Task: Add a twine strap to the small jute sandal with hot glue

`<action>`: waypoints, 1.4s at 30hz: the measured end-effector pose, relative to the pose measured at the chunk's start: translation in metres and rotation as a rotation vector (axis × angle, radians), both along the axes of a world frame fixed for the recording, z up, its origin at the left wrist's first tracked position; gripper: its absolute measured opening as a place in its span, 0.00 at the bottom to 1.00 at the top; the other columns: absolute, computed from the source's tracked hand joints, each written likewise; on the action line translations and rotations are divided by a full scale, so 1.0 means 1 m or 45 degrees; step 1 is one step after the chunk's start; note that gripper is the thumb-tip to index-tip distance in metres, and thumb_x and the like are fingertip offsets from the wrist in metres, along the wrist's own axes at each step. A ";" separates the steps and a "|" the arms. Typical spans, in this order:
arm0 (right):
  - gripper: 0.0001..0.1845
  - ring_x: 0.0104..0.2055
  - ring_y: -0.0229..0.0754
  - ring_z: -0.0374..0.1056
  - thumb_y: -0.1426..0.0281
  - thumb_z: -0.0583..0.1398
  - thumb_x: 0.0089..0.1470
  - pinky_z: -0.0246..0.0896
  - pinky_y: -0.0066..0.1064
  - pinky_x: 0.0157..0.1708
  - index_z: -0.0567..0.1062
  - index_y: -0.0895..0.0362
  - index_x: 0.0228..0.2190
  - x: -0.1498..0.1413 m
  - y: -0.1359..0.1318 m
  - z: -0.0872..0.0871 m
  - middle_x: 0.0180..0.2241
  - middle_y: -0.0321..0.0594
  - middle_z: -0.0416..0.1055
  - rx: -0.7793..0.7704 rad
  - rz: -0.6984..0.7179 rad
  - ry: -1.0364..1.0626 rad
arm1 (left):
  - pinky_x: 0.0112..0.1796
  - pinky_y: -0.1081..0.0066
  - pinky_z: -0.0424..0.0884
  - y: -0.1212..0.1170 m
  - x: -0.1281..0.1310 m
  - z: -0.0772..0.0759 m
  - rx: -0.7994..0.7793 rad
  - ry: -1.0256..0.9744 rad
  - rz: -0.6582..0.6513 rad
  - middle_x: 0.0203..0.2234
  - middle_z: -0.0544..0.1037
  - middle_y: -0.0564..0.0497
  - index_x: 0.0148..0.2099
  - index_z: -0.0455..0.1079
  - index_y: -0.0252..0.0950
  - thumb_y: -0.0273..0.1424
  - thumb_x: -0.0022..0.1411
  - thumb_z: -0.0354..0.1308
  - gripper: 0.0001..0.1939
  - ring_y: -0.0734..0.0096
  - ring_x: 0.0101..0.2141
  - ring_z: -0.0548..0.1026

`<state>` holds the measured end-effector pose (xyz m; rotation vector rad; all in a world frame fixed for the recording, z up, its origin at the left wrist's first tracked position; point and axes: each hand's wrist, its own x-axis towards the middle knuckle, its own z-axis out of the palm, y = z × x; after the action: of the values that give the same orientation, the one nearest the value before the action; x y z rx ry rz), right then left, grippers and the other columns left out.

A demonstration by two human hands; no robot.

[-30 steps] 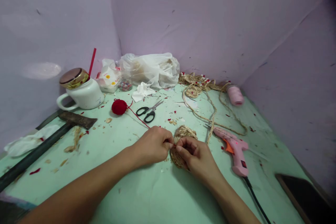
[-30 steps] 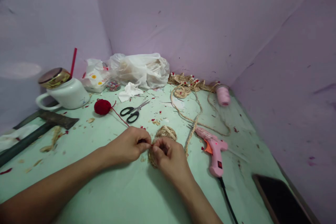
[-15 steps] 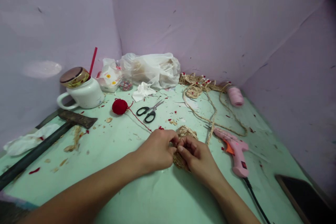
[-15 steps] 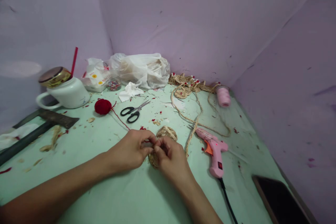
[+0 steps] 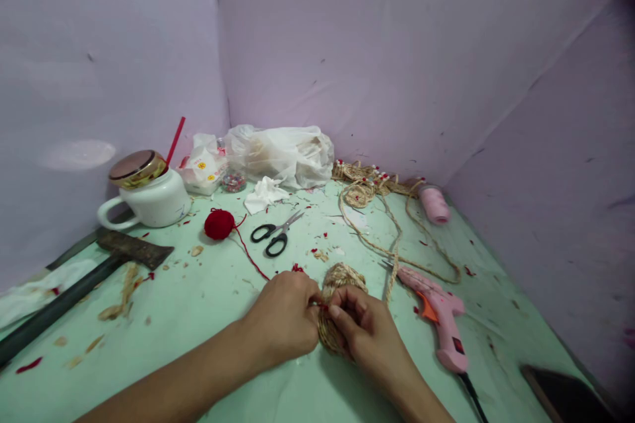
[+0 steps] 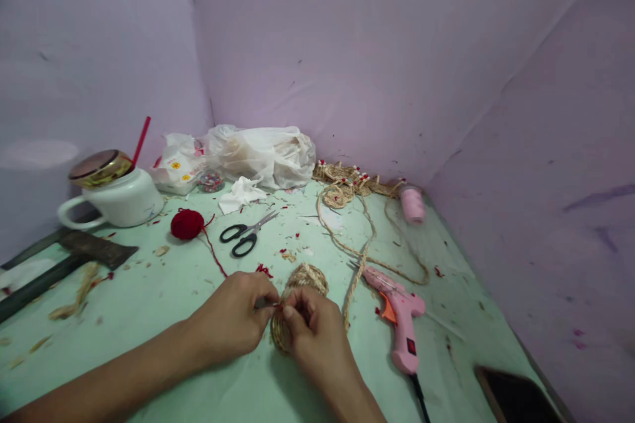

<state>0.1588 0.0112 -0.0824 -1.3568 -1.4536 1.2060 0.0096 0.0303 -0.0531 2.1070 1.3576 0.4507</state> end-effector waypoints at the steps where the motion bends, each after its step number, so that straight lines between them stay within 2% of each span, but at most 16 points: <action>1: 0.11 0.14 0.32 0.51 0.65 0.58 0.47 0.45 0.24 0.14 0.65 0.55 0.19 0.000 0.000 0.000 0.12 0.28 0.56 0.001 0.000 -0.003 | 0.24 0.75 0.58 -0.001 0.001 -0.001 0.005 -0.065 -0.030 0.19 0.72 0.51 0.23 0.69 0.35 0.22 0.47 0.48 0.09 0.72 0.23 0.68; 8: 0.09 0.15 0.32 0.51 0.68 0.58 0.46 0.46 0.24 0.15 0.65 0.55 0.19 0.001 0.000 0.001 0.13 0.28 0.57 0.006 0.017 -0.034 | 0.28 0.76 0.61 -0.002 0.005 -0.001 -0.050 -0.254 -0.060 0.21 0.73 0.53 0.27 0.72 0.35 0.21 0.49 0.48 0.12 0.73 0.26 0.68; 13: 0.07 0.17 0.33 0.52 0.70 0.57 0.47 0.47 0.24 0.16 0.65 0.56 0.20 0.000 -0.001 0.002 0.15 0.29 0.57 0.004 0.008 -0.066 | 0.25 0.75 0.60 -0.004 0.007 -0.010 -0.014 -0.190 0.040 0.17 0.70 0.52 0.20 0.68 0.33 0.23 0.50 0.48 0.11 0.74 0.22 0.67; 17: 0.07 0.20 0.33 0.53 0.70 0.56 0.48 0.49 0.24 0.18 0.65 0.57 0.21 0.000 -0.002 0.003 0.18 0.31 0.59 -0.007 -0.006 -0.128 | 0.24 0.75 0.60 -0.005 0.008 -0.015 0.004 -0.166 0.117 0.17 0.71 0.51 0.21 0.68 0.34 0.24 0.48 0.48 0.10 0.73 0.22 0.68; 21: 0.04 0.22 0.34 0.56 0.72 0.57 0.47 0.51 0.24 0.20 0.65 0.57 0.24 0.000 -0.004 0.004 0.20 0.32 0.61 0.015 0.025 -0.110 | 0.23 0.75 0.58 -0.002 0.008 -0.013 -0.102 -0.154 0.165 0.16 0.70 0.52 0.21 0.68 0.34 0.24 0.45 0.47 0.09 0.73 0.21 0.67; 29: 0.05 0.19 0.34 0.57 0.72 0.56 0.48 0.51 0.23 0.17 0.64 0.55 0.23 -0.003 -0.011 0.004 0.17 0.30 0.61 0.188 -0.040 -0.281 | 0.23 0.75 0.57 0.001 0.008 -0.007 -0.242 -0.199 0.213 0.16 0.69 0.52 0.20 0.69 0.33 0.22 0.41 0.47 0.09 0.72 0.22 0.66; 32: 0.03 0.20 0.35 0.60 0.73 0.55 0.49 0.53 0.24 0.19 0.68 0.56 0.25 -0.002 -0.013 0.005 0.19 0.33 0.65 0.392 -0.031 -0.482 | 0.22 0.75 0.56 0.003 0.008 -0.009 -0.282 -0.218 0.222 0.15 0.68 0.53 0.20 0.69 0.33 0.23 0.40 0.47 0.09 0.72 0.22 0.65; 36: 0.07 0.24 0.38 0.67 0.75 0.54 0.49 0.58 0.25 0.23 0.71 0.55 0.28 0.001 -0.013 0.003 0.24 0.37 0.71 0.667 -0.004 -0.682 | 0.22 0.75 0.55 0.007 0.008 -0.013 -0.303 -0.249 0.217 0.15 0.67 0.53 0.20 0.68 0.32 0.24 0.39 0.47 0.08 0.72 0.22 0.65; 40: 0.08 0.26 0.38 0.68 0.75 0.54 0.50 0.59 0.25 0.25 0.72 0.54 0.31 0.001 -0.014 -0.001 0.26 0.38 0.73 0.705 -0.044 -0.651 | 0.21 0.75 0.54 0.008 0.009 -0.015 -0.310 -0.257 0.239 0.14 0.65 0.54 0.19 0.66 0.33 0.25 0.39 0.47 0.07 0.73 0.21 0.64; 42: 0.07 0.26 0.38 0.68 0.74 0.54 0.50 0.59 0.26 0.24 0.71 0.55 0.31 -0.001 -0.014 -0.002 0.26 0.38 0.72 0.649 -0.076 -0.588 | 0.21 0.75 0.54 0.008 0.009 -0.015 -0.315 -0.274 0.236 0.14 0.65 0.54 0.19 0.66 0.32 0.25 0.39 0.47 0.07 0.73 0.21 0.63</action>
<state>0.1579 -0.0026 -0.0840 -1.3446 -1.8617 0.4357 0.0186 0.0380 -0.0684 1.6908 1.4085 0.5387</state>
